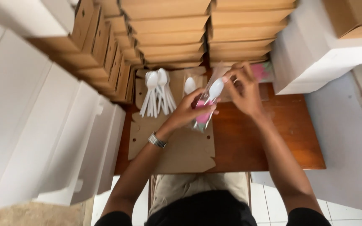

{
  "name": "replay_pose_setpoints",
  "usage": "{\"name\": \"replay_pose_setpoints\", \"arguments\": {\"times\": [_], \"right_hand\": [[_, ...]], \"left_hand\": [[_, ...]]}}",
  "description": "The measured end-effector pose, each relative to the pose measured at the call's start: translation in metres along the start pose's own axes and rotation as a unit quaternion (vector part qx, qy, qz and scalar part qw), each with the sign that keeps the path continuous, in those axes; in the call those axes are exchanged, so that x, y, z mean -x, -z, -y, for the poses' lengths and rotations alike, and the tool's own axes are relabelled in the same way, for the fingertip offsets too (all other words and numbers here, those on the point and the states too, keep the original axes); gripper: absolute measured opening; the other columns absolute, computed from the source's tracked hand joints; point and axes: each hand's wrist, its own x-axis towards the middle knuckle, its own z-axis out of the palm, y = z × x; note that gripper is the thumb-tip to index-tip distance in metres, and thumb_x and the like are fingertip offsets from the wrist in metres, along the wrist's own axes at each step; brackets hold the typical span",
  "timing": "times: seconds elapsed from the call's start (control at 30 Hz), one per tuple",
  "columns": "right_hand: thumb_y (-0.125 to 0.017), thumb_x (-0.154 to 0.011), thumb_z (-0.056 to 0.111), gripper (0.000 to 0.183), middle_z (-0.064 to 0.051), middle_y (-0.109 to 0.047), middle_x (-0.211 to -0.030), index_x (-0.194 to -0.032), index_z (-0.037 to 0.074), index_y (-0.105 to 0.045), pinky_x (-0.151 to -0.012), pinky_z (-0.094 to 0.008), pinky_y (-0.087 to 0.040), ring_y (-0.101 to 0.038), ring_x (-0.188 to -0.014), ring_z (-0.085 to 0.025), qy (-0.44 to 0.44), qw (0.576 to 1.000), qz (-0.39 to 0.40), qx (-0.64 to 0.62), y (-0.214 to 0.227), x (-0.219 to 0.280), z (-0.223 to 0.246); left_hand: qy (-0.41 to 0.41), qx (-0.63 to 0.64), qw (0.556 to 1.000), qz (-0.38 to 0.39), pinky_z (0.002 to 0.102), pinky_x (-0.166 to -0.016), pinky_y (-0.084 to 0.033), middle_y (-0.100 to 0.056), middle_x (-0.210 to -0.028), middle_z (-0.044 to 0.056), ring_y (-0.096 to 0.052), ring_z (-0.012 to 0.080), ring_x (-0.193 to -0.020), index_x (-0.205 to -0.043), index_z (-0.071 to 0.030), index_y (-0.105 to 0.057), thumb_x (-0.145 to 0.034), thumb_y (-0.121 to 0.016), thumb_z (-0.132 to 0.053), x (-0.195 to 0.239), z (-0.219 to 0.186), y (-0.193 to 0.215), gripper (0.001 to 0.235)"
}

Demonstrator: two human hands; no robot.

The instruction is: The person places a heart-shaped item and a plastic spoon into a clear plastic sleeve.

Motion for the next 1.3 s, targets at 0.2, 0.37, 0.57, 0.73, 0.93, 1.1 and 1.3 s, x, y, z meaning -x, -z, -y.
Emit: {"name": "replay_pose_setpoints", "arguments": {"times": [0.2, 0.37, 0.57, 0.73, 0.93, 1.1, 1.3], "right_hand": [[-0.068, -0.103, 0.007, 0.012, -0.015, -0.05, -0.101, -0.094, 0.0, -0.064, -0.055, -0.039, -0.053, -0.06, -0.063, -0.03, -0.012, 1.0, 0.006, 0.002, -0.005, -0.001, 0.003], [-0.064, -0.107, 0.011, 0.017, -0.018, -0.049, -0.104, -0.097, -0.003, -0.065, -0.072, -0.046, -0.051, -0.059, -0.083, -0.042, 0.037, 0.999, 0.017, 0.035, -0.001, -0.003, 0.0], [-0.055, -0.109, 0.02, 0.023, -0.016, -0.048, -0.115, -0.116, 0.002, -0.068, -0.079, -0.048, -0.052, -0.059, -0.081, -0.033, 0.057, 0.997, -0.022, 0.038, -0.002, -0.002, -0.011], [-0.047, -0.11, 0.038, 0.042, -0.013, -0.051, -0.112, -0.121, 0.005, -0.069, -0.062, -0.044, -0.055, -0.064, -0.068, -0.03, 0.067, 0.992, -0.039, 0.102, 0.012, 0.005, -0.002], [-0.037, -0.109, 0.045, 0.058, -0.012, -0.066, -0.097, -0.106, 0.004, -0.077, -0.055, -0.037, -0.053, -0.063, -0.061, -0.026, 0.122, 0.976, -0.096, 0.151, 0.041, 0.005, 0.001], [-0.046, -0.109, 0.036, 0.049, -0.013, -0.066, -0.077, -0.086, 0.004, -0.075, -0.053, -0.041, -0.051, -0.058, -0.052, -0.033, 0.101, 0.966, -0.09, 0.22, 0.066, -0.011, 0.106], [-0.048, -0.113, 0.007, 0.039, -0.023, -0.066, -0.084, -0.087, -0.013, -0.069, -0.066, -0.035, -0.045, -0.063, -0.074, -0.03, -0.093, 0.958, -0.134, 0.235, 0.09, 0.049, 0.134]], "left_hand": [[0.096, 0.05, 0.993, 0.041, 0.043, -0.079, -0.064, -0.063, -0.114, 0.025, -0.073, 0.0356, -0.095, -0.13, 0.0, -0.057, -0.095, -0.072, -0.019, -0.01, 0.008, 0.007, 0.043], [0.161, -0.037, 0.986, -0.023, 0.057, -0.095, -0.056, -0.049, -0.135, 0.043, -0.058, 0.0525, -0.12, -0.146, 0.014, -0.037, -0.089, -0.072, -0.042, -0.008, -0.042, -0.017, 0.087], [0.166, 0.002, 0.985, -0.045, 0.056, -0.09, -0.058, -0.061, -0.121, 0.034, -0.066, 0.048, -0.108, -0.136, 0.003, -0.056, -0.093, -0.07, -0.035, -0.015, -0.038, -0.008, 0.058], [0.186, 0.036, 0.979, -0.069, 0.053, -0.087, -0.06, -0.06, -0.122, 0.03, -0.067, 0.044, -0.107, -0.134, 0.005, -0.056, -0.092, -0.073, -0.03, -0.007, -0.018, 0.003, 0.057], [0.193, 0.029, 0.971, -0.136, 0.05, -0.083, -0.06, -0.062, -0.116, 0.023, -0.068, 0.0361, -0.102, -0.13, 0.002, -0.06, -0.09, -0.075, -0.034, -0.016, -0.008, 0.006, 0.056], [0.159, 0.009, 0.97, -0.186, 0.044, -0.083, -0.059, -0.068, -0.104, 0.015, -0.067, 0.0252, -0.097, -0.112, 0.0, -0.067, -0.09, -0.076, -0.028, -0.019, -0.004, 0.018, 0.037], [0.197, -0.026, 0.953, -0.228, 0.029, -0.072, -0.055, -0.063, -0.096, 0.002, -0.062, 0.0167, -0.089, -0.099, -0.012, -0.065, -0.088, -0.07, -0.035, -0.021, -0.004, 0.053, 0.026]]}}
